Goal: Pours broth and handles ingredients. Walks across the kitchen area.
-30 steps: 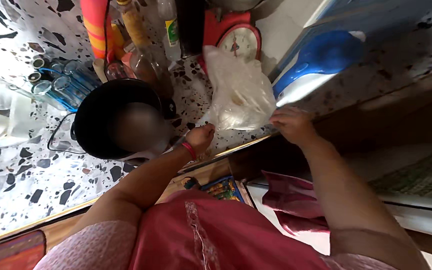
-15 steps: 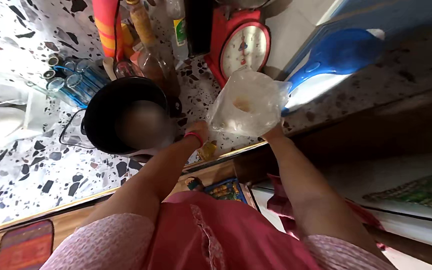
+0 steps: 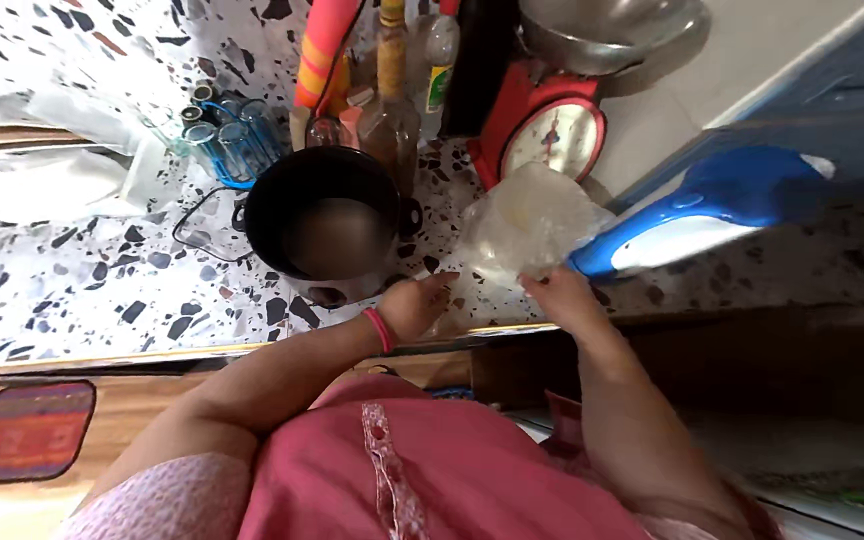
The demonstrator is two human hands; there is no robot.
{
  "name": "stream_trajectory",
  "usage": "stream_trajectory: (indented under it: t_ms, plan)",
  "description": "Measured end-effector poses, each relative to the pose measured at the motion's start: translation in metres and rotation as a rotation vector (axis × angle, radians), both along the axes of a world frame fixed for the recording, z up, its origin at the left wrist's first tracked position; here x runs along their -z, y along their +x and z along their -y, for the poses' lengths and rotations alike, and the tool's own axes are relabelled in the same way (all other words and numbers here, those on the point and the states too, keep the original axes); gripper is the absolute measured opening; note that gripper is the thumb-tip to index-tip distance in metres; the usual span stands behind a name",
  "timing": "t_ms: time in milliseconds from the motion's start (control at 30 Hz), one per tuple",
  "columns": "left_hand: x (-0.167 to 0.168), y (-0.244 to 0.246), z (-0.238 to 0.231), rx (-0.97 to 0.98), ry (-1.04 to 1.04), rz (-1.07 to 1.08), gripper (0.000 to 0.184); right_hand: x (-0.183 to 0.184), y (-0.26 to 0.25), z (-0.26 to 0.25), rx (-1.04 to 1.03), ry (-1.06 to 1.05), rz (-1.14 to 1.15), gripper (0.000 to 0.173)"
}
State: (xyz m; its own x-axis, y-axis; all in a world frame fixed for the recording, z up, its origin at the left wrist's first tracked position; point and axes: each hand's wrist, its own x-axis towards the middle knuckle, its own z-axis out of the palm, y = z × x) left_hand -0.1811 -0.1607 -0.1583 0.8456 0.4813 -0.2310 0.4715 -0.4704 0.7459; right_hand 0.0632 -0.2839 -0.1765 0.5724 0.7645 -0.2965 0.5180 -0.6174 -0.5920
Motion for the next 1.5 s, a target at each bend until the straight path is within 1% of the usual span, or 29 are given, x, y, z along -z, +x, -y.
stream_trajectory:
  t_ms: [100,167,300,367,433,533,633,733,833,900,933,1033,1100,1200,1267,1367,1433,1500]
  plan:
    - [-0.015,-0.022,0.006,0.002,-0.002,-0.011,0.045,-0.001,-0.006,-0.038,-0.076,0.006,0.031,0.039]
    - [-0.019,-0.035,0.007,-0.029,-0.015,-0.02,0.047,-0.001,-0.005,-0.06,-0.102,-0.003,0.058,0.043]
    - [-0.02,-0.053,0.005,-0.086,-0.019,-0.031,0.047,0.003,0.01,-0.105,-0.157,0.024,0.087,0.048]
    - [-0.018,-0.06,0.004,-0.105,-0.004,-0.018,0.046,0.005,0.016,-0.132,-0.194,0.034,0.109,0.047]
    - [-0.019,-0.063,0.003,-0.122,0.002,-0.019,0.045,0.005,0.02,-0.163,-0.197,0.025,0.119,0.047]
    - [-0.023,-0.063,-0.002,-0.156,-0.015,-0.052,0.045,-0.004,0.032,-0.204,-0.169,-0.027,0.049,0.049]
    - [-0.022,-0.064,-0.007,-0.205,-0.027,-0.054,0.044,0.0,0.062,-0.238,-0.162,0.037,-0.009,0.046]
    - [-0.019,-0.062,-0.012,-0.26,-0.028,-0.047,0.043,0.001,0.086,-0.265,-0.146,0.076,-0.065,0.043]
    - [-0.017,-0.061,-0.018,-0.311,-0.067,-0.078,0.044,0.008,0.107,-0.293,-0.13,0.103,-0.141,0.045]
    - [-0.016,-0.06,-0.021,-0.333,-0.094,-0.099,0.044,0.006,0.112,-0.308,-0.162,0.09,-0.147,0.039]
    - [-0.014,-0.059,-0.022,-0.343,-0.093,-0.091,0.044,0.004,0.112,-0.317,-0.18,0.077,-0.149,0.039]
    - [-0.01,-0.058,-0.024,-0.36,-0.099,-0.079,0.043,0.007,0.11,-0.343,-0.202,0.087,-0.096,0.05]
    - [-0.008,-0.057,-0.026,-0.37,-0.11,-0.08,0.042,0.005,0.104,-0.352,-0.174,0.11,-0.019,0.052]
    - [-0.005,-0.058,-0.027,-0.382,-0.13,-0.085,0.041,0.003,0.096,-0.364,-0.111,0.148,0.049,0.044]
    - [-0.003,-0.059,-0.026,-0.394,-0.136,-0.073,0.04,0.007,0.095,-0.373,-0.055,0.214,0.07,0.047]
    - [0.001,-0.061,-0.024,-0.411,-0.14,-0.03,0.038,0.011,0.089,-0.385,0.057,0.296,0.086,0.05]
    - [0.001,-0.061,-0.024,-0.41,-0.151,-0.017,0.038,0.015,0.088,-0.395,0.139,0.301,0.084,0.052]
    - [-0.002,-0.061,-0.024,-0.405,-0.161,-0.011,0.037,0.019,0.09,-0.401,0.164,0.321,0.001,0.056]
